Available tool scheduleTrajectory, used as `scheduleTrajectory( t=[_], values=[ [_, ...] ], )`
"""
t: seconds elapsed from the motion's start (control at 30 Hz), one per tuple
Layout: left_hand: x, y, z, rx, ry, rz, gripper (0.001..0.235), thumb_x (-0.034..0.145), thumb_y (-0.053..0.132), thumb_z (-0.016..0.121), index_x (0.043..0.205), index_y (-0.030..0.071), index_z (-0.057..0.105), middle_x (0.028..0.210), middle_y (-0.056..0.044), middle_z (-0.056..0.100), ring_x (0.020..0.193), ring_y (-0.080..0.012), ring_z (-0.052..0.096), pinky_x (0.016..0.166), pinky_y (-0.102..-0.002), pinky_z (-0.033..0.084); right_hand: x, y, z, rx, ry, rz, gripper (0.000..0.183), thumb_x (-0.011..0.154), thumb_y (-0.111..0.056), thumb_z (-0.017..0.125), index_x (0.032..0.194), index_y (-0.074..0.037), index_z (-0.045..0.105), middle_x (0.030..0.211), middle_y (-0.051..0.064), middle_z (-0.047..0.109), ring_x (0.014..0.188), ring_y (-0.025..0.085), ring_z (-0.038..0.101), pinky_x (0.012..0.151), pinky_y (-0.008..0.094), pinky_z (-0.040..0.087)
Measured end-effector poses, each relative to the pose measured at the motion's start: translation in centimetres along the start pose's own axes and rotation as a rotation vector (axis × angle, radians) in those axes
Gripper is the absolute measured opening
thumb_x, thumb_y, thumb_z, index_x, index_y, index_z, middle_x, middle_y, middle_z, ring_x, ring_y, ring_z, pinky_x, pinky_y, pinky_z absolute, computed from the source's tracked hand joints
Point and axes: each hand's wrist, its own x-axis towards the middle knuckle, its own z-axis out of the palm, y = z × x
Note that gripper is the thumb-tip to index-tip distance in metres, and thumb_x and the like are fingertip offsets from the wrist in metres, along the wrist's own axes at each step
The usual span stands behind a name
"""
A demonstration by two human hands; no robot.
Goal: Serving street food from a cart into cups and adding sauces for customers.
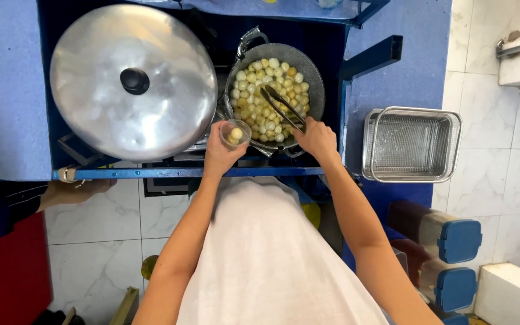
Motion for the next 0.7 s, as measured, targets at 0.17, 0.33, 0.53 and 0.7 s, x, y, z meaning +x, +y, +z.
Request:
scheduleTrajectory(
  t=[0.17, 0.33, 0.53, 0.7],
  values=[
    [0.2, 1.4, 0.0, 0.055, -0.014, -0.047, 0.065, 0.078, 0.033, 0.091, 0.127, 0.011, 0.053, 0.116, -0.018, 0.067, 0.115, -0.0418, 0.065, 0.093, -0.064, 0.054, -2.8, 1.3, 0.4, -0.013, -0.016, 0.051, 0.061, 0.094, -0.044, 0.065, 0.133, 0.002, 0.066, 0.112, 0.031, 0.072, 0.101, 0.052, 0.071, 0.080, 0.062, 0.059],
    [1.1, 1.6, 0.4, 0.069, -0.034, -0.047, 0.066, 0.079, 0.033, 0.089, 0.129, 0.011, 0.053, 0.116, -0.020, 0.068, 0.114, -0.0429, 0.065, 0.093, -0.064, 0.054, -4.2, 2.2, -0.4, -0.058, -0.063, 0.063, 0.060, 0.095, -0.044, 0.060, 0.133, 0.002, 0.065, 0.111, 0.029, 0.073, 0.100, 0.049, 0.072, 0.080, 0.060, 0.060],
    [0.9, 1.3, 0.7, 0.071, -0.067, -0.020, 0.064, 0.081, 0.034, 0.089, 0.128, 0.010, 0.053, 0.116, -0.020, 0.068, 0.115, -0.0428, 0.065, 0.094, -0.063, 0.055, -1.8, 1.6, 2.0, -0.114, -0.050, 0.042, 0.055, 0.094, -0.042, 0.059, 0.123, 0.004, 0.065, 0.104, 0.030, 0.073, 0.096, 0.049, 0.073, 0.078, 0.060, 0.061],
    [0.9, 1.1, 0.5, 0.060, -0.072, -0.023, 0.064, 0.081, 0.036, 0.089, 0.128, 0.010, 0.053, 0.117, -0.020, 0.068, 0.116, -0.0421, 0.065, 0.094, -0.063, 0.054, -1.4, 1.8, 2.3, -0.104, 0.013, 0.026, 0.050, 0.096, -0.043, 0.061, 0.117, 0.002, 0.067, 0.096, 0.029, 0.073, 0.092, 0.050, 0.073, 0.077, 0.060, 0.060]
  ],
)
